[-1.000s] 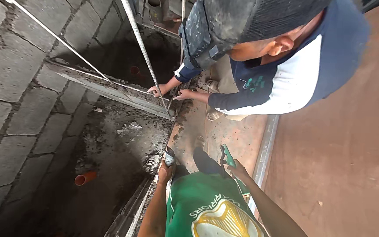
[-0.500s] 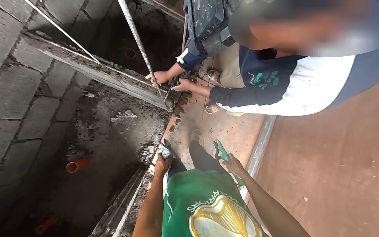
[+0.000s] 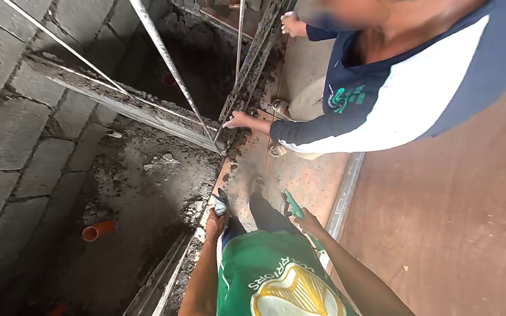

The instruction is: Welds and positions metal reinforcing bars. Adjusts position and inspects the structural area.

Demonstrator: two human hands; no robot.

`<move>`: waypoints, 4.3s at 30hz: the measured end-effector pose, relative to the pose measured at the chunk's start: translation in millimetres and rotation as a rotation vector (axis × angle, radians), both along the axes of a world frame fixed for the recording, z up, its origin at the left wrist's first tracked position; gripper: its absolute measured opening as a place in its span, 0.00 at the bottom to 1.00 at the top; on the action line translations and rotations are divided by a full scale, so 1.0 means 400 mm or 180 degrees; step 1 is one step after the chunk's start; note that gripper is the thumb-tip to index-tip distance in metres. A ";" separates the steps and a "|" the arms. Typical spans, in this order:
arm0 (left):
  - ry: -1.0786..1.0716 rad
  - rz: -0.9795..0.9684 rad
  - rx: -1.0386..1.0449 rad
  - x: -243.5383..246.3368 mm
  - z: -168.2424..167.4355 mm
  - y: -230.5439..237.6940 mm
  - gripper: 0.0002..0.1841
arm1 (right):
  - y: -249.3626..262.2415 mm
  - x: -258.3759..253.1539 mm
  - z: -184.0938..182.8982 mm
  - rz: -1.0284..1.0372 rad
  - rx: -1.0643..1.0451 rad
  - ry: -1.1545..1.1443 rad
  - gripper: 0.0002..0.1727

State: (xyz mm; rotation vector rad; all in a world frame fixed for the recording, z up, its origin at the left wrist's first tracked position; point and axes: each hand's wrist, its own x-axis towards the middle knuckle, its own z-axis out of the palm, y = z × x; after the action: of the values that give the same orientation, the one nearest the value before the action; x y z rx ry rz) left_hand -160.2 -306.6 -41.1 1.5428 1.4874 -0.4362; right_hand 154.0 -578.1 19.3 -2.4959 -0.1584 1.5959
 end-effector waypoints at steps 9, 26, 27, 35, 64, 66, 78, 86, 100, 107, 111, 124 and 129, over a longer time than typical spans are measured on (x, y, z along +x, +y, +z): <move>0.0059 -0.0031 0.0084 0.035 0.019 0.005 0.39 | 0.009 0.032 0.004 -0.0080 0.0068 0.0005 0.32; -0.0065 0.0254 0.0048 0.059 0.038 -0.020 0.38 | 0.042 0.079 0.011 0.0144 0.0053 -0.0034 0.32; -0.0066 0.0274 0.0033 0.055 0.039 -0.022 0.38 | 0.043 0.077 0.014 0.0157 0.0039 -0.0041 0.32; -0.0146 0.0699 0.0073 0.015 0.015 -0.048 0.37 | 0.074 0.059 0.006 0.0183 -0.0033 -0.0058 0.32; -0.0189 0.0328 0.0674 0.172 0.010 0.077 0.35 | 0.195 0.140 -0.040 -0.0157 0.0567 0.0039 0.31; -0.0064 0.0252 0.0796 0.220 0.005 0.109 0.35 | 0.191 0.160 -0.056 -0.0223 0.0624 0.0085 0.30; 0.0142 0.0450 0.0949 0.427 -0.092 0.170 0.37 | 0.241 0.230 0.026 -0.0167 0.1297 0.0229 0.29; 0.0237 0.0328 0.0385 0.395 -0.212 0.108 0.35 | 0.508 0.197 0.066 0.0253 0.1783 0.0458 0.30; 0.0058 0.0535 0.0397 0.329 -0.210 0.141 0.36 | 0.625 0.173 0.024 0.0469 0.1434 0.0433 0.28; 0.0030 0.0590 0.0474 0.355 -0.205 0.168 0.35 | 0.641 0.191 0.016 0.0668 0.1402 0.0460 0.29; -0.0011 0.0556 0.0462 0.369 -0.200 0.153 0.35 | 0.595 0.193 0.022 0.0438 0.1496 0.0494 0.30; -0.0075 0.0475 0.0199 0.407 -0.219 0.098 0.35 | 0.315 0.238 0.009 -0.0409 0.1124 0.0643 0.27; -0.0079 0.0420 0.0146 0.421 -0.231 0.103 0.36 | 0.247 0.223 -0.034 -0.0442 0.0944 0.0591 0.26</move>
State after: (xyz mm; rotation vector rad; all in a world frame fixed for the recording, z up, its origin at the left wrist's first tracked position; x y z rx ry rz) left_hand 8.2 -265.5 -133.3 1.4699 1.5787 -0.3070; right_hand 243.4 -479.2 5.9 -2.0806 -0.1776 1.6051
